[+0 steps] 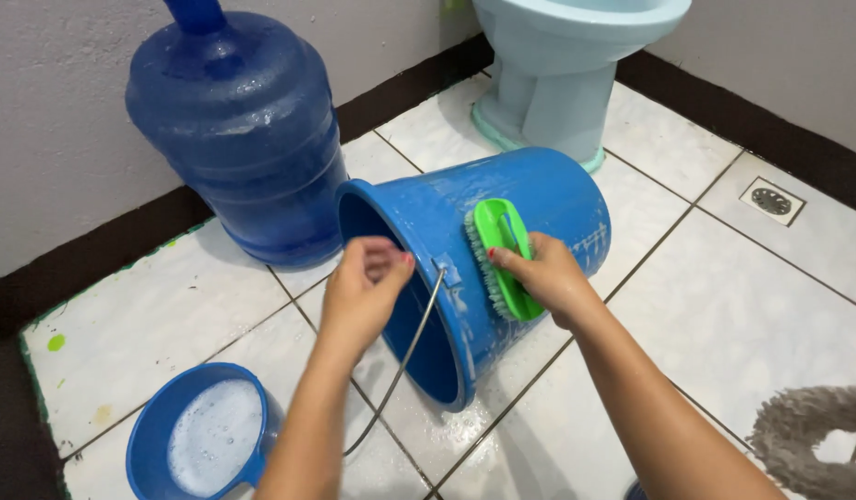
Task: Scrubbing and rinsing a blue plastic bucket in a bathroom.
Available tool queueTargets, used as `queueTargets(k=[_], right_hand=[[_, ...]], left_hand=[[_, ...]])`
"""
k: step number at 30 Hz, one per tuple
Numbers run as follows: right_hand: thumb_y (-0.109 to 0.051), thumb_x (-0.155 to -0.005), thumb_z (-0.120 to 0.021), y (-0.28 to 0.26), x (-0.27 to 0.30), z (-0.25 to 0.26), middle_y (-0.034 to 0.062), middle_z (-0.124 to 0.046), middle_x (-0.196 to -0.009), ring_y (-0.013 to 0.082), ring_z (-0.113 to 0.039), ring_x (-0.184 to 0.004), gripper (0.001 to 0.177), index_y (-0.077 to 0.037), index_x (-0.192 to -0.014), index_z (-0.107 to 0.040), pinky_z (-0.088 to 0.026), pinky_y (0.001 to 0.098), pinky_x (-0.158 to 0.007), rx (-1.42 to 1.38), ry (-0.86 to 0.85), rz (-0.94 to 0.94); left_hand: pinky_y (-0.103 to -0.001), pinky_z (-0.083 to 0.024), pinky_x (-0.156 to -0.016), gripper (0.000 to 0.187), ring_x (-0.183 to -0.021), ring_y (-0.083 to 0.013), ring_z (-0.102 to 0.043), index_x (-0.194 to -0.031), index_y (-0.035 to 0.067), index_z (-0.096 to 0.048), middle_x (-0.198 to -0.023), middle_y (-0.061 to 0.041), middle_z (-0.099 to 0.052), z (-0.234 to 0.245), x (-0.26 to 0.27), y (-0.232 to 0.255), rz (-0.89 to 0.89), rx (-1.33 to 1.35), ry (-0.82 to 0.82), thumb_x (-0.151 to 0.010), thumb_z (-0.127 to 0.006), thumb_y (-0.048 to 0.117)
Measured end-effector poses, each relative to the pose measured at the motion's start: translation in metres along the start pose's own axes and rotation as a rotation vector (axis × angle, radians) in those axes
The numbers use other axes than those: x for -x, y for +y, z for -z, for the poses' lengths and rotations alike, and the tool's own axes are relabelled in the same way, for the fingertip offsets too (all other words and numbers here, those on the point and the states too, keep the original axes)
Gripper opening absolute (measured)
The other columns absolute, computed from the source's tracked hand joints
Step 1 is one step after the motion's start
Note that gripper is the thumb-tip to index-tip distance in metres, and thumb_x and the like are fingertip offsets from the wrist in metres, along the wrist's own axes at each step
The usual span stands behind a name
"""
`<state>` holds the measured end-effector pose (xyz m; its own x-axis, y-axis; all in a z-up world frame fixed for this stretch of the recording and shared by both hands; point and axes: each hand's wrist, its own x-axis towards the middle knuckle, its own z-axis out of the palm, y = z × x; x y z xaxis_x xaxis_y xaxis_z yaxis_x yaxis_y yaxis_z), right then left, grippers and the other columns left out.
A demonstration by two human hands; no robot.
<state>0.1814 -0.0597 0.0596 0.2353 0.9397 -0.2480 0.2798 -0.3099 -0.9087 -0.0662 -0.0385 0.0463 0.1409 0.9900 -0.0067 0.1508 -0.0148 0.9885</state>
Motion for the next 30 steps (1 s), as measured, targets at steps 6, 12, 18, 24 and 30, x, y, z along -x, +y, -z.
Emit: queueTargets(k=[6,12,18,24,30], right_hand=[[-0.031,-0.085,-0.078,0.005,0.007,-0.003,0.014,-0.077,-0.091,0.019,-0.072,-0.076,0.042,0.002,-0.109,-0.071,-0.058,0.0322,-0.067,0.109,-0.01,0.146],[-0.035,-0.077,-0.076,-0.055,0.041,-0.007,0.0141,-0.078,-0.085,0.0289,-0.078,-0.072,0.043,-0.003,-0.105,-0.068,-0.064,0.043,-0.063,0.005,0.124,0.178],[-0.048,-0.077,-0.078,-0.074,0.006,-0.061,0.0254,-0.072,-0.089,0.0444,-0.07,-0.083,0.052,0.0,-0.093,-0.07,-0.054,0.051,-0.072,0.694,0.129,0.511],[-0.048,-0.073,-0.079,-0.008,0.079,-0.045,0.0255,-0.071,-0.077,0.0422,-0.073,-0.072,0.052,-0.003,-0.094,-0.066,-0.058,0.0498,-0.068,0.802,0.026,0.351],[-0.044,-0.08,-0.076,-0.023,0.063,-0.055,0.0254,-0.071,-0.079,0.043,-0.071,-0.071,0.047,0.001,-0.092,-0.065,-0.055,0.0495,-0.06,0.481,0.258,0.486]], left_hand=[[-0.058,-0.043,-0.105,0.084,-0.134,-0.0327,-0.053,-0.155,0.015,-0.038,-0.153,-0.01,-0.051,-0.044,-0.052,-0.029,0.238,0.806,-0.143,-0.091,-0.046,0.07],[-0.048,-0.041,-0.111,0.117,-0.132,-0.0349,-0.052,-0.15,0.003,-0.045,-0.148,-0.016,-0.055,-0.073,-0.047,-0.046,0.305,1.196,-0.242,-0.08,-0.018,0.092],[-0.047,-0.044,-0.11,0.107,-0.131,-0.0301,-0.056,-0.142,0.014,-0.054,-0.145,-0.009,-0.06,-0.08,-0.019,-0.038,0.404,1.235,-0.264,-0.076,-0.024,0.093],[-0.046,-0.046,-0.109,0.12,-0.123,-0.032,-0.058,-0.145,0.0,-0.054,-0.138,-0.016,-0.06,-0.104,-0.05,-0.143,0.077,1.617,-0.698,-0.087,-0.028,0.102],[-0.042,-0.047,-0.107,0.133,-0.119,-0.0289,-0.064,-0.14,0.004,-0.058,-0.132,-0.012,-0.068,-0.076,-0.018,-0.068,0.404,1.377,-0.393,-0.062,-0.02,0.105]])
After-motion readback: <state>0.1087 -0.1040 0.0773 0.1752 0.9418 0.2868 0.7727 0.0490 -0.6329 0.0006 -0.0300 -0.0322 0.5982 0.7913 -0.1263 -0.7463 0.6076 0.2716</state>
